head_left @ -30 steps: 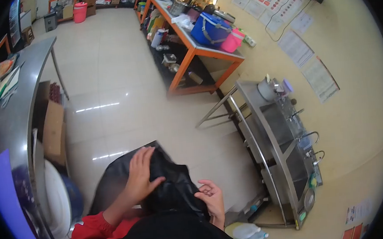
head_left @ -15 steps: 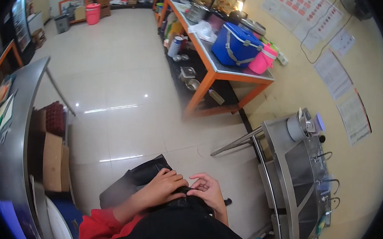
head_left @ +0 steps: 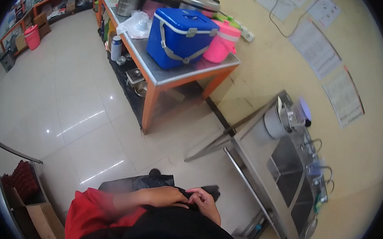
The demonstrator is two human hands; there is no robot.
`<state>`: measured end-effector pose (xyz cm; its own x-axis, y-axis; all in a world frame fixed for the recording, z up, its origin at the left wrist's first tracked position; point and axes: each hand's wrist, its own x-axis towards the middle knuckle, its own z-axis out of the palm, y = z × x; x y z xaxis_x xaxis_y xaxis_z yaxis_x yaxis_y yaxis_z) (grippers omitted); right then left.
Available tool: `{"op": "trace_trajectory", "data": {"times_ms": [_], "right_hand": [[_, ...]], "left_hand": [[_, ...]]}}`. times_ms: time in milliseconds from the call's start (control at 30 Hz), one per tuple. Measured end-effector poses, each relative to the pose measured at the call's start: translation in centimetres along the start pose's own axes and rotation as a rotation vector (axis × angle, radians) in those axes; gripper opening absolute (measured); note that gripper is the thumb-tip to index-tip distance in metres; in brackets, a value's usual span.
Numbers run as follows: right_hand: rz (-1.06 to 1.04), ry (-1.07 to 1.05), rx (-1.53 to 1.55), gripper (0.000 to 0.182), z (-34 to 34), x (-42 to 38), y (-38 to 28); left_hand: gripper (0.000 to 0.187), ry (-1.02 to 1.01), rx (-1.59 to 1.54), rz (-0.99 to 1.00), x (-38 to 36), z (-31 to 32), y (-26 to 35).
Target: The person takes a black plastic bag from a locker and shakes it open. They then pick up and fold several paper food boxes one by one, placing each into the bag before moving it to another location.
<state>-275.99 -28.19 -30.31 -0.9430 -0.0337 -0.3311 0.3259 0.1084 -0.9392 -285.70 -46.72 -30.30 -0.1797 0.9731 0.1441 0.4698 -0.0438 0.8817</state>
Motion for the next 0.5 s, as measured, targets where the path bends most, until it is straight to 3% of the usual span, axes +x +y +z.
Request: {"op": "trace_trajectory", "data": {"times_ms": [33,133,233,333,433,500], "right_hand": [[-0.009,0.000,-0.023,0.021,-1.3,2.2,-0.8],[-0.065,0.043,-0.050,0.021,-5.8,7.9,-3.6],[-0.176,0.064,-0.182,0.021,-9.1,15.1,-7.1],[-0.256,0.044,-0.265,0.022,-10.5,21.4,-11.0],[-0.339,-0.011,-0.353,0.024,-10.6,27.7,-14.4],[-0.400,-0.023,-0.446,0.025,-10.8,31.1,-15.7]], "left_hand": [[0.035,0.028,-0.019,-0.011,1.4,-1.5,-0.7],[0.033,-0.169,0.027,-0.189,5.9,-6.4,-1.0],[0.032,-0.113,0.003,-0.254,7.9,-10.3,-2.8],[0.034,-0.011,-0.162,-0.188,8.5,-14.0,-5.6],[0.038,0.054,-0.225,-0.289,9.6,-17.9,-9.9],[0.036,-0.028,-0.225,-0.263,10.6,-21.6,-11.6]]}}
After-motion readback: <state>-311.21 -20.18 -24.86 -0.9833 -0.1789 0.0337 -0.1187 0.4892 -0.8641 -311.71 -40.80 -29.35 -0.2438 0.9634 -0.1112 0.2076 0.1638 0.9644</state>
